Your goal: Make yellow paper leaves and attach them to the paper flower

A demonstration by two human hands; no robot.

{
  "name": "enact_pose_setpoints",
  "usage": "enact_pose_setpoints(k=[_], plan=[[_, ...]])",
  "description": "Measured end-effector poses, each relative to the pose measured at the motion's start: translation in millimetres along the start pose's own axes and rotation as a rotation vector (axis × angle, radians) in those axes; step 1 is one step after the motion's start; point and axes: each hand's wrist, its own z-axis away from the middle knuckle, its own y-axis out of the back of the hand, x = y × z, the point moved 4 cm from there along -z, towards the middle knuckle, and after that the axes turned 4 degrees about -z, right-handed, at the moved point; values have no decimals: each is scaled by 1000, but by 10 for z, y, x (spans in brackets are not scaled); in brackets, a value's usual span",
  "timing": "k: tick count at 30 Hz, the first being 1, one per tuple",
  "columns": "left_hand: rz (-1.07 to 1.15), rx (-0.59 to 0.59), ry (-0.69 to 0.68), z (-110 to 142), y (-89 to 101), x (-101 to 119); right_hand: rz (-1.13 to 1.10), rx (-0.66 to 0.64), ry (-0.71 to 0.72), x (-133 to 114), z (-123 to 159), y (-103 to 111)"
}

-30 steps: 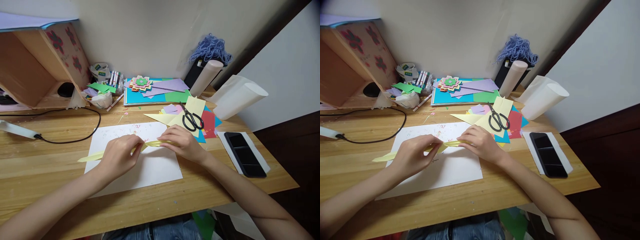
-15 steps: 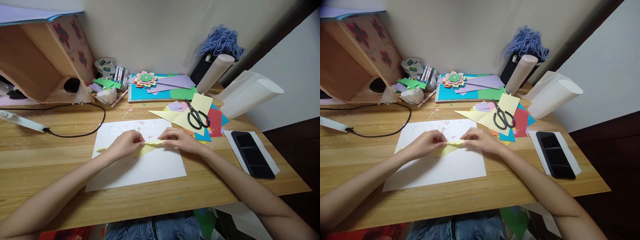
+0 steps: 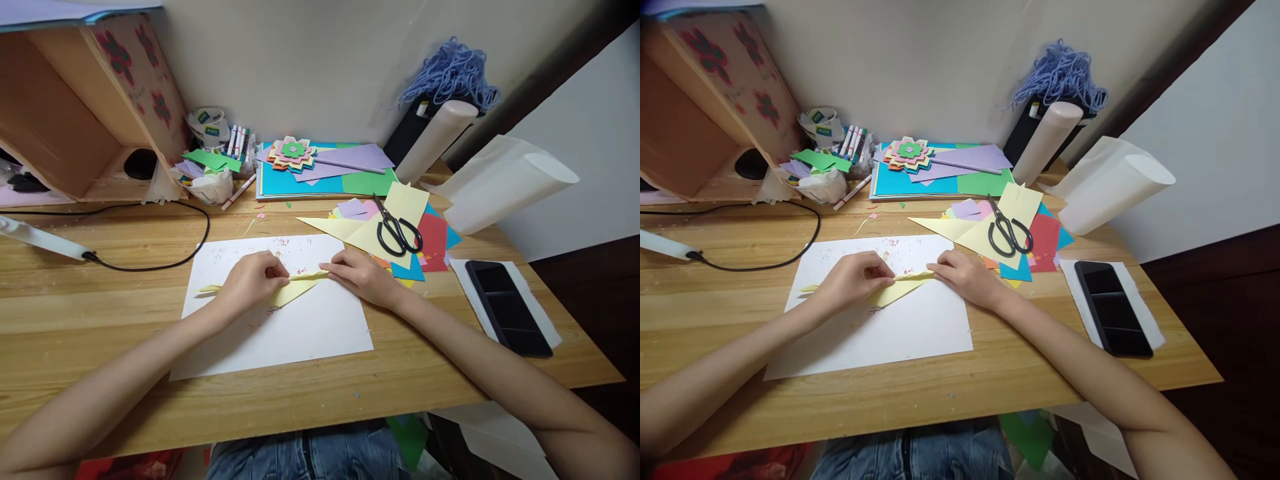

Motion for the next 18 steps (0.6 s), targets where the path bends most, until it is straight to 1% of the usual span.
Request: enact_pose_setpoints(k=[3, 6, 10, 13, 15, 18], plan=[[-98, 36, -32, 41, 15, 57, 148, -35, 46, 12, 42, -34], [-286, 72, -97, 104, 17, 159, 259, -53, 78, -3, 60, -40], [-620, 112, -261, 214, -60, 310, 387, -65, 144, -81, 36, -1], [-840, 201, -403, 306, -152, 404, 438, -73, 177, -120, 24, 41], [-953, 279, -458, 361, -207, 449, 445, -30, 201, -130, 35, 72], [-1069, 367, -481, 415, -268, 488, 440, 83, 252, -131, 76, 95]])
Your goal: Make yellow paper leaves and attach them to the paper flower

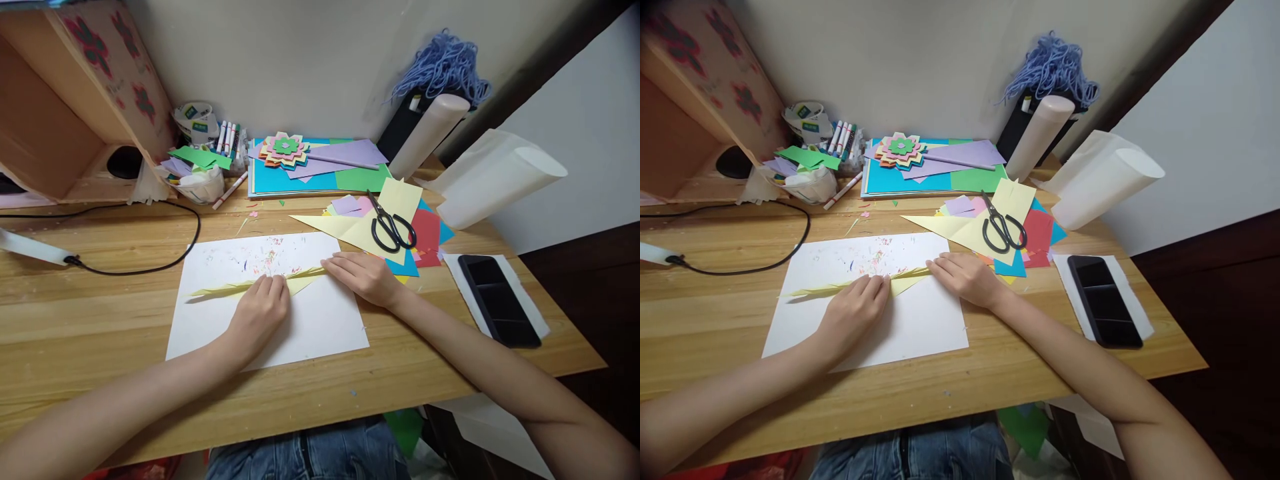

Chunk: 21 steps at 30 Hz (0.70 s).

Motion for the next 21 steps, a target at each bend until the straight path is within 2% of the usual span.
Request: enact_pose_setpoints(k=[3, 6, 9, 14, 21], plan=[[-56, 26, -4, 10, 7, 39, 11, 68, 9, -4, 41, -17], [-74, 47, -11, 8, 12, 47, 10, 71, -7, -9, 49, -38], [-63, 38, -22, 3, 10, 44, -20, 22, -45, -10, 21, -40], [-40, -62, -35, 7, -26, 45, -71, -100, -163, 2, -47, -24], [-28, -59, -41, 4, -25, 50, -80, -153, -151, -33, 26, -27]])
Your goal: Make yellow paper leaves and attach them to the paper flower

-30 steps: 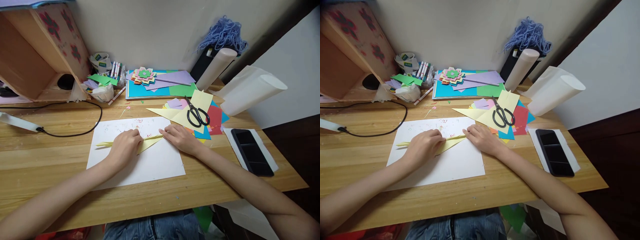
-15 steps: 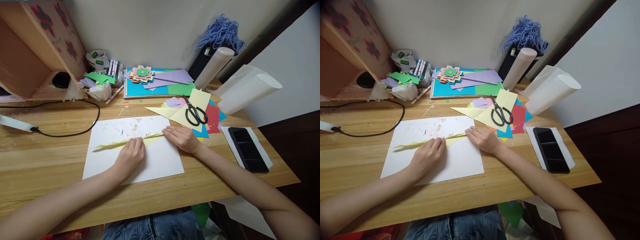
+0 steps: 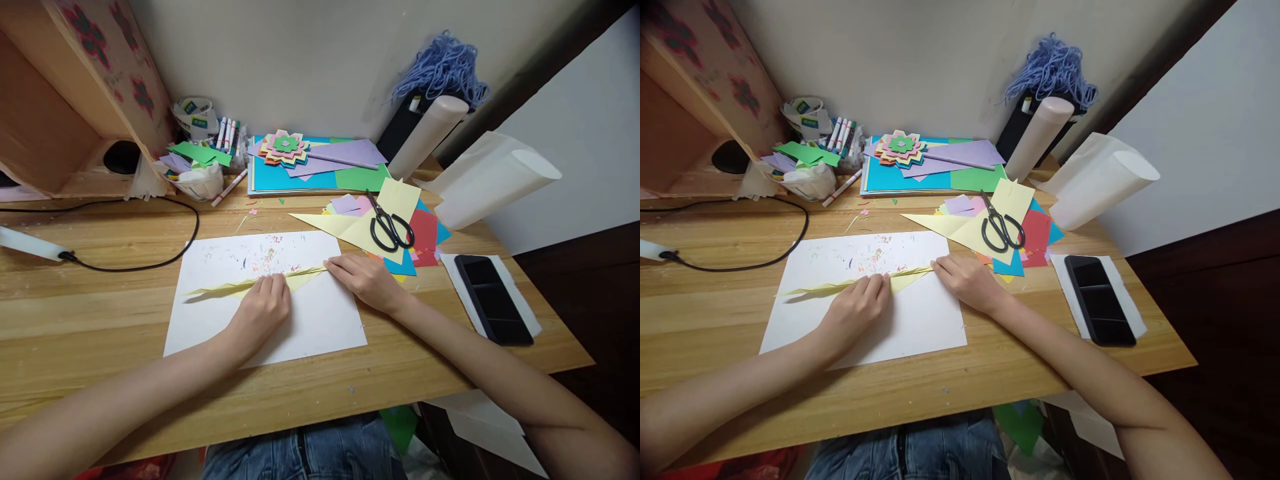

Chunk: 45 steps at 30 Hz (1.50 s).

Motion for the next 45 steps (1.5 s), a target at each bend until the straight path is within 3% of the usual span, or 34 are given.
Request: enact_pose_setpoints(k=[7, 12, 17, 25, 31, 37, 45], plan=[[-54, 59, 0, 7, 21, 7, -206, 93, -147, 141, 83, -16], [-42, 40, 15, 4, 21, -6, -336, 203, -163, 163, 15, 25], [-13, 34, 12, -1, 19, -1, -343, 190, -142, 160, -44, -5], [42, 4, -9, -6, -22, -42, -476, 177, -269, 218, -85, -49], [157, -55, 12, -26, -33, -91, -472, 190, -212, 255, -46, -33], [62, -48, -10, -30, -27, -66, -362, 149, -39, 255, 15, -36], [26, 24, -30, -11, -18, -50, -373, 164, -69, 229, -27, -52]])
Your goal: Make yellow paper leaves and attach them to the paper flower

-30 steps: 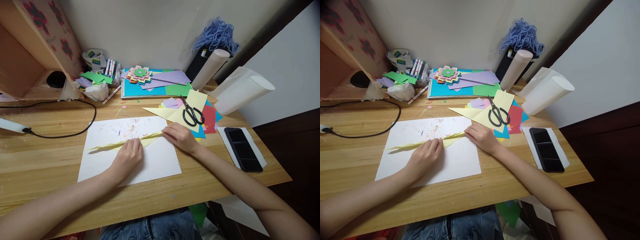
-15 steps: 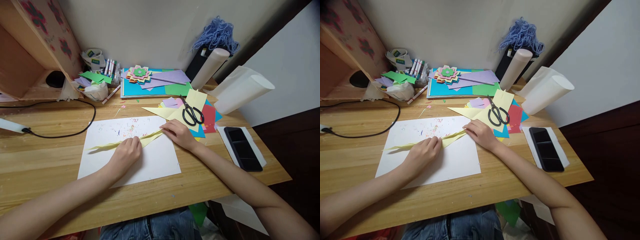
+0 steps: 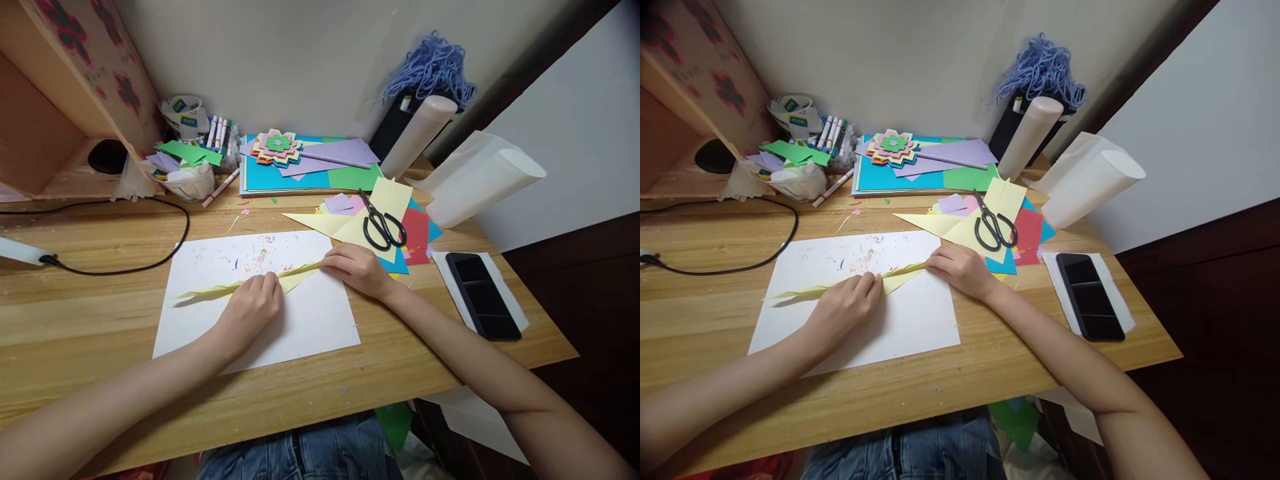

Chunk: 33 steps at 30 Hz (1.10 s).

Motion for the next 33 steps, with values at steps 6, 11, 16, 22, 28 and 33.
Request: enact_pose_setpoints(k=[6, 11, 16, 22, 28, 33], plan=[[0, -55, 12, 6, -29, 3, 17, -15, -18, -5, -19, -7], [-28, -26, 2, 1, -14, 3, 146, -29, 23, -12, 1, -4], [-56, 38, -1, 4, 3, 4, 210, -38, 84, -23, 23, 11], [-51, 47, -7, -2, 17, 3, 41, -12, 1, 48, 34, 61], [-33, 59, 5, -7, 25, -10, -303, 31, -313, 120, 27, 130], [-20, 44, -2, -12, 19, -16, -397, 3, -445, 158, 25, 106]])
